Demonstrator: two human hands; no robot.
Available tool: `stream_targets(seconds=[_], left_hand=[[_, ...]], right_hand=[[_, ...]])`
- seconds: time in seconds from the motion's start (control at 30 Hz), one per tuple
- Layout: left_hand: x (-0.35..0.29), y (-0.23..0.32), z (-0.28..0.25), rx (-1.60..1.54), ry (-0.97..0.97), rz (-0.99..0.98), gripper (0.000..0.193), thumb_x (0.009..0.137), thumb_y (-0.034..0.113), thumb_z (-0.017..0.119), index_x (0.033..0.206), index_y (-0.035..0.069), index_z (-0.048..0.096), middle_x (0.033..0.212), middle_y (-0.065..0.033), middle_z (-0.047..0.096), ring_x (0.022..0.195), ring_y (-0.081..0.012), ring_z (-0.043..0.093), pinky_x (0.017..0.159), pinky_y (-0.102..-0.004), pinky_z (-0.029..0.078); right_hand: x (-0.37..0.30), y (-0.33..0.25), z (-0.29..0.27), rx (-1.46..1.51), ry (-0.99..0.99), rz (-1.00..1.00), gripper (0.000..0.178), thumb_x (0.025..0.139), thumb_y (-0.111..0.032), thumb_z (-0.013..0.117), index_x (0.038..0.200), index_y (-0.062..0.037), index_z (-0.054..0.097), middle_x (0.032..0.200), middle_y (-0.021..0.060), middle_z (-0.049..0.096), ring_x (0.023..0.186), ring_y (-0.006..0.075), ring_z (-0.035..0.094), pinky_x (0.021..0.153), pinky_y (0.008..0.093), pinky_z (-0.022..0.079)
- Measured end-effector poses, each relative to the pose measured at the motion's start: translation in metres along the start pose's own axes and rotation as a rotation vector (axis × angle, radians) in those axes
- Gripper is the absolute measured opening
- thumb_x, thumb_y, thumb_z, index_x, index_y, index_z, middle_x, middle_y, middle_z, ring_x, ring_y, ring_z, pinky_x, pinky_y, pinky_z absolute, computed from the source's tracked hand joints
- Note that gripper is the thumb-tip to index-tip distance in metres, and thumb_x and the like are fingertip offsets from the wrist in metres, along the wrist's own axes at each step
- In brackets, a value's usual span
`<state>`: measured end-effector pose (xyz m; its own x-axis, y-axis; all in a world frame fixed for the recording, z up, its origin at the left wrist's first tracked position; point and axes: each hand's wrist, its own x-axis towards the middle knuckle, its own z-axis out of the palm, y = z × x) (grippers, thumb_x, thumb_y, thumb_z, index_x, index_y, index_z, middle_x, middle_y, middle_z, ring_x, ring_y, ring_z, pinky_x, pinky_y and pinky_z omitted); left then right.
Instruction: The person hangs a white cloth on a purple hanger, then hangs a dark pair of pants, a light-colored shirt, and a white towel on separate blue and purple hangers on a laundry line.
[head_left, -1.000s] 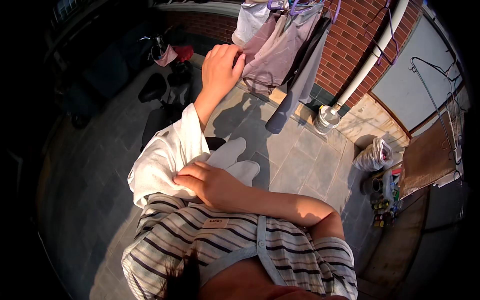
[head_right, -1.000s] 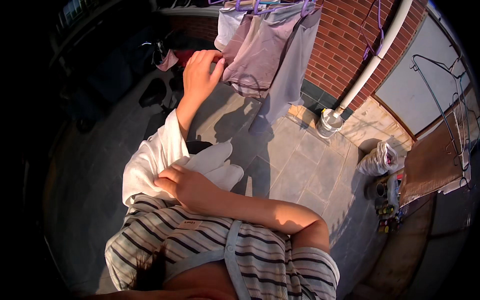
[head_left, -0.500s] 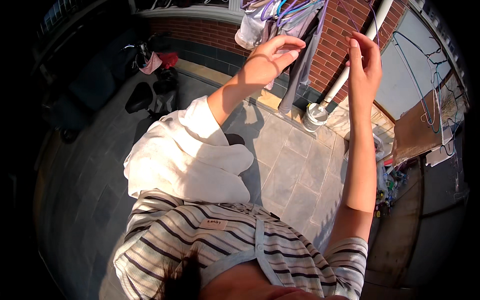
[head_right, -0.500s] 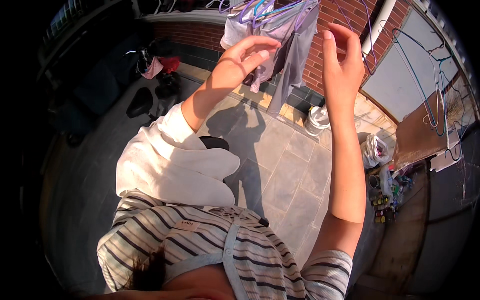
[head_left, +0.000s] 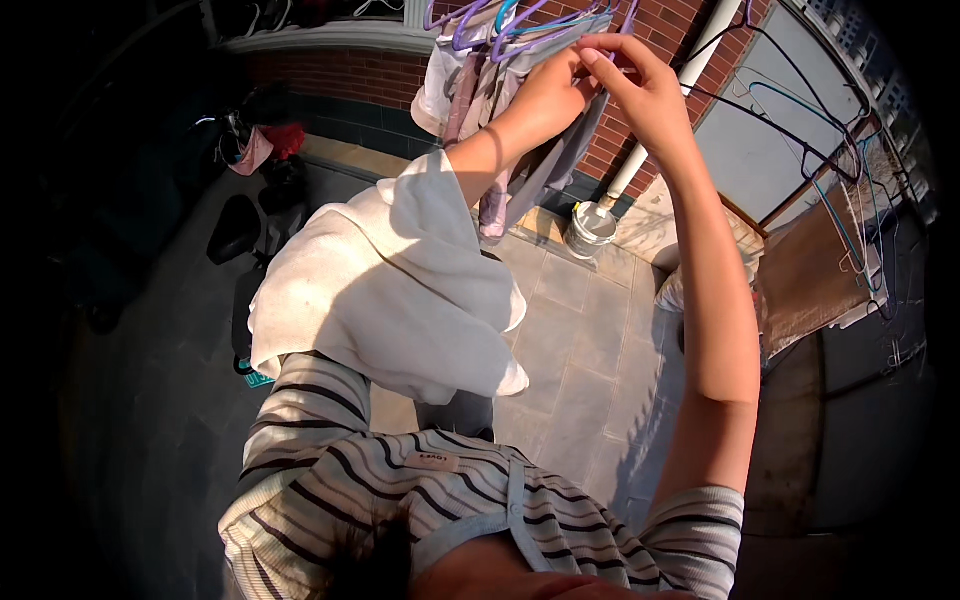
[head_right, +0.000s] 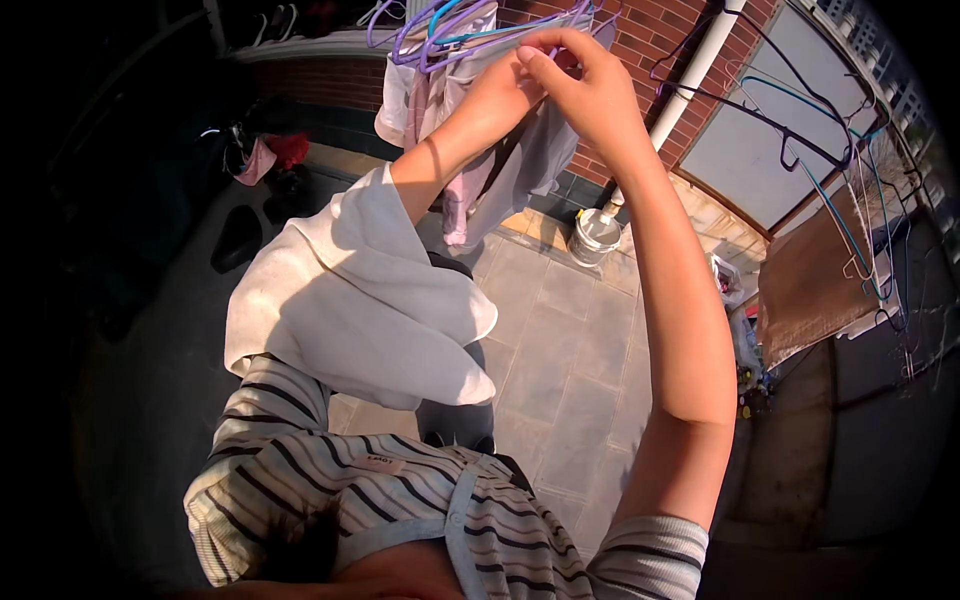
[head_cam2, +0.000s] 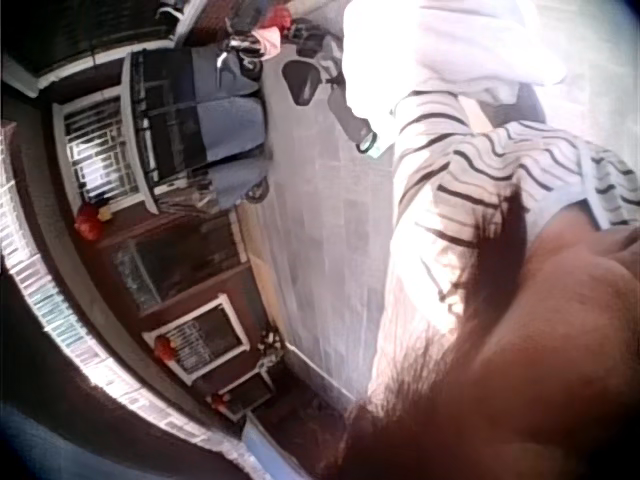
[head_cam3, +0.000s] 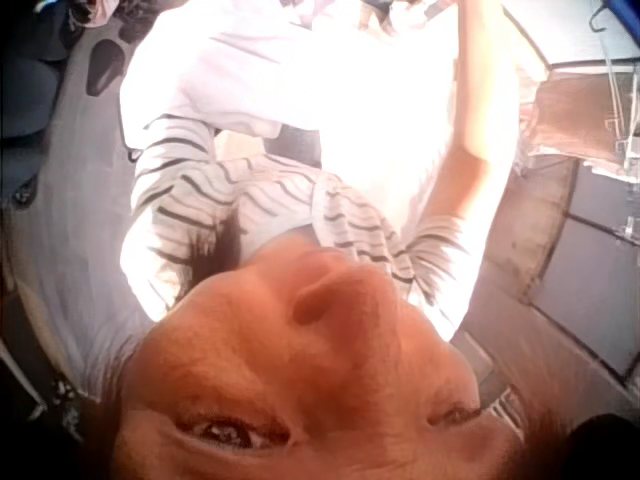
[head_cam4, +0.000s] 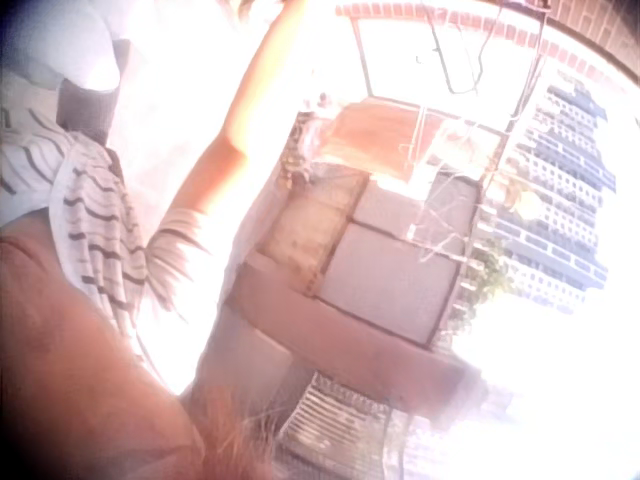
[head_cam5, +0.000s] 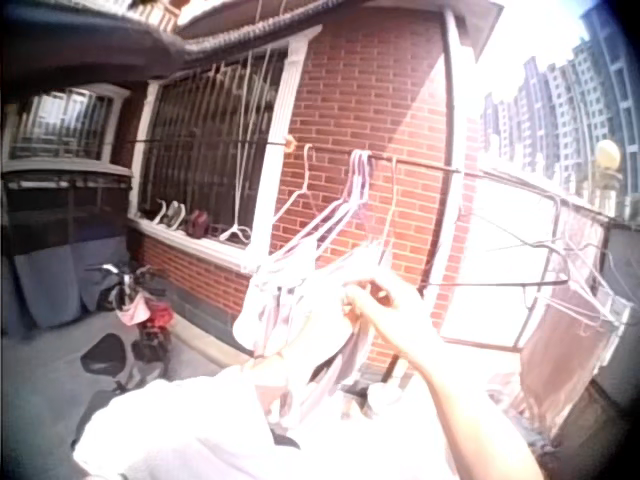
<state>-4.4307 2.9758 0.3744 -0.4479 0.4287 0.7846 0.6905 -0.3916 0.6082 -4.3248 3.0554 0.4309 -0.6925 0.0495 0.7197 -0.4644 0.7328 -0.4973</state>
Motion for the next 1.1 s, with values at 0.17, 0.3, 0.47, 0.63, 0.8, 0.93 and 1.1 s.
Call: stream_targets(seconds=[0.17, 0.3, 0.47, 0.63, 0.8, 0.93, 1.1], left_hand=[[-0.018, 0.017, -0.017, 0.259, -0.049, -0.127, 0.025, 0.078, 0.029, 0.067, 0.080, 0.004, 0.062, 0.074, -0.0088, 0.063, 0.079, -0.0233, 0.063, 0.072, -0.0331, 0.048], [-0.030, 0.018, -0.028, 0.346, -0.040, -0.010, 0.023, 0.077, 0.025, 0.067, 0.077, 0.004, 0.059, 0.071, -0.0090, 0.059, 0.068, -0.0245, 0.056, 0.063, -0.0349, 0.044], [-0.040, 0.032, -0.024, 0.387, -0.069, 0.105, 0.013, 0.075, 0.017, 0.065, 0.082, 0.006, 0.062, 0.078, -0.0104, 0.059, 0.078, -0.0266, 0.056, 0.070, -0.0353, 0.044], [-0.060, 0.038, -0.002, 0.292, -0.238, 0.102, 0.018, 0.076, 0.015, 0.064, 0.091, 0.004, 0.063, 0.093, -0.0120, 0.059, 0.087, -0.0277, 0.057, 0.078, -0.0380, 0.044], [-0.053, 0.050, 0.014, 0.285, -0.079, 0.209, 0.015, 0.083, 0.013, 0.063, 0.089, 0.001, 0.057, 0.089, -0.0097, 0.058, 0.084, -0.0220, 0.057, 0.075, -0.0318, 0.044], [-0.049, 0.042, 0.034, 0.155, 0.094, 0.154, 0.014, 0.086, 0.012, 0.063, 0.092, 0.001, 0.057, 0.091, -0.0049, 0.059, 0.088, -0.0127, 0.057, 0.079, -0.0259, 0.045], [-0.065, 0.046, 0.053, 0.332, -0.146, 0.334, 0.012, 0.084, 0.013, 0.062, 0.089, 0.004, 0.057, 0.086, -0.0073, 0.059, 0.082, -0.0222, 0.059, 0.073, -0.0323, 0.045]], right_hand=[[-0.029, -0.006, 0.000, 0.209, -0.062, 0.006, 0.034, 0.089, -0.021, 0.059, 0.119, -0.0067, 0.055, 0.093, 0.0040, 0.061, 0.082, 0.0094, 0.056, 0.075, 0.0234, 0.045], [-0.032, -0.004, 0.010, 0.307, -0.075, 0.016, 0.035, 0.090, -0.022, 0.058, 0.121, -0.0059, 0.054, 0.102, 0.0065, 0.058, 0.087, 0.0110, 0.058, 0.079, 0.0254, 0.046], [-0.028, 0.003, 0.013, 0.366, -0.067, -0.045, 0.034, 0.090, -0.020, 0.058, 0.121, -0.0053, 0.054, 0.090, 0.0048, 0.059, 0.083, 0.0092, 0.057, 0.073, 0.0231, 0.046], [-0.036, 0.011, 0.002, 0.327, -0.070, -0.006, 0.035, 0.092, -0.016, 0.054, 0.125, -0.0032, 0.051, 0.120, 0.0028, 0.057, 0.080, 0.0060, 0.048, 0.074, 0.0201, 0.043], [-0.049, 0.017, -0.027, 0.335, -0.085, -0.076, 0.033, 0.092, -0.015, 0.053, 0.122, -0.0044, 0.053, 0.114, 0.0049, 0.059, 0.098, 0.0105, 0.056, 0.086, 0.0246, 0.043], [-0.058, 0.005, -0.042, 0.405, -0.043, -0.049, 0.035, 0.093, -0.012, 0.049, 0.127, -0.0017, 0.048, 0.123, 0.0099, 0.055, 0.110, 0.0151, 0.054, 0.092, 0.0270, 0.041], [-0.069, 0.001, -0.049, 0.526, -0.021, 0.024, 0.038, 0.093, -0.013, 0.048, 0.128, 0.0013, 0.045, 0.126, 0.0121, 0.053, 0.116, 0.0198, 0.052, 0.094, 0.0290, 0.040]])
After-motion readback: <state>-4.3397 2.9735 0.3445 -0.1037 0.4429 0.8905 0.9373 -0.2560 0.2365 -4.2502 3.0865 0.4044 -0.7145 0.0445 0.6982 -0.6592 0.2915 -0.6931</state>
